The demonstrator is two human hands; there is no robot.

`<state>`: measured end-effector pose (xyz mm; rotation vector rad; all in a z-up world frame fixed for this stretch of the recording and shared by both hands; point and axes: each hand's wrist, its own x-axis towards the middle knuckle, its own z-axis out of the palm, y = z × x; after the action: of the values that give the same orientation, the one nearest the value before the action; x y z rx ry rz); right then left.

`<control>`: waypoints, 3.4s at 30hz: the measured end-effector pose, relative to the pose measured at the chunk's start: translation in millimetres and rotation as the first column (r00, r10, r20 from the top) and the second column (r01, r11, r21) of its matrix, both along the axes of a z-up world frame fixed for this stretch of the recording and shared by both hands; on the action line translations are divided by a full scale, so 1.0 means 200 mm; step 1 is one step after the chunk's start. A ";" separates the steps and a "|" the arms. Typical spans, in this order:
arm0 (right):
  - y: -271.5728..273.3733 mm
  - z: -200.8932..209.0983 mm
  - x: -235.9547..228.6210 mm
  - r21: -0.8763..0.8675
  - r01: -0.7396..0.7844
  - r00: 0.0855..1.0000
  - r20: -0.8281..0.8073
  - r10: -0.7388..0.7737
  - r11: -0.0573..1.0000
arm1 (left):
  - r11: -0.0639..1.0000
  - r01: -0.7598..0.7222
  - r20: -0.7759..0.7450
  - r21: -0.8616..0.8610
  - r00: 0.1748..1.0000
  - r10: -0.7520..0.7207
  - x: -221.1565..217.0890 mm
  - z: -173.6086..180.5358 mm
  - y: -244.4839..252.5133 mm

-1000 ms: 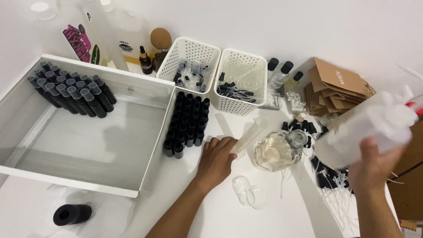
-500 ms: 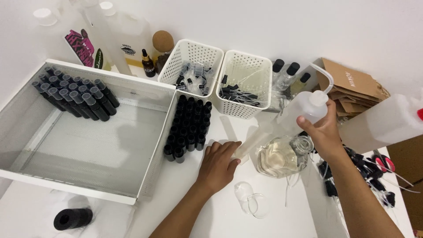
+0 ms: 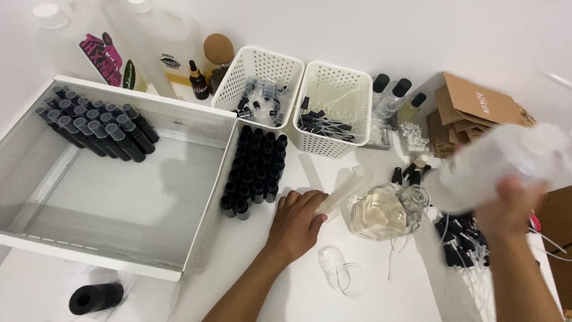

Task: The person fills small black bottles with a clear liquid using a pipette and a funnel. They pick up a bottle, pour liquid from a larger container into a funnel placed in the bottle, and then cap it before placing it in a tray.

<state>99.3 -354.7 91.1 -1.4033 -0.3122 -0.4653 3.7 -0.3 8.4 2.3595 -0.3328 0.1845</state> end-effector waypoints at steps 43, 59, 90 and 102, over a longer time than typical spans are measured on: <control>0.29 0.35 -0.73 -0.946 0.096 0.897 -0.052 -0.439 0.310 | 1.000 -0.012 0.056 -0.018 0.998 0.013 -0.02 -0.04 0.00; 0.35 0.43 -0.75 -0.959 0.040 0.838 -0.121 -0.532 0.281 | 1.000 -0.014 0.050 -0.024 0.999 0.015 -0.02 -0.02 0.00; 0.22 0.13 -0.12 -0.558 0.115 0.965 -0.135 -0.226 0.822 | 1.000 -0.005 0.007 -0.013 1.000 0.005 0.00 -0.01 0.00; 0.42 -0.03 0.07 -0.390 -0.176 0.912 -0.410 0.001 0.904 | 1.000 -0.003 0.039 -0.029 0.999 0.004 -0.01 0.00 0.00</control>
<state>112.8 -271.6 84.2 -1.8576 -0.1418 -0.0168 1.9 0.4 7.5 2.3306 -0.3424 0.2354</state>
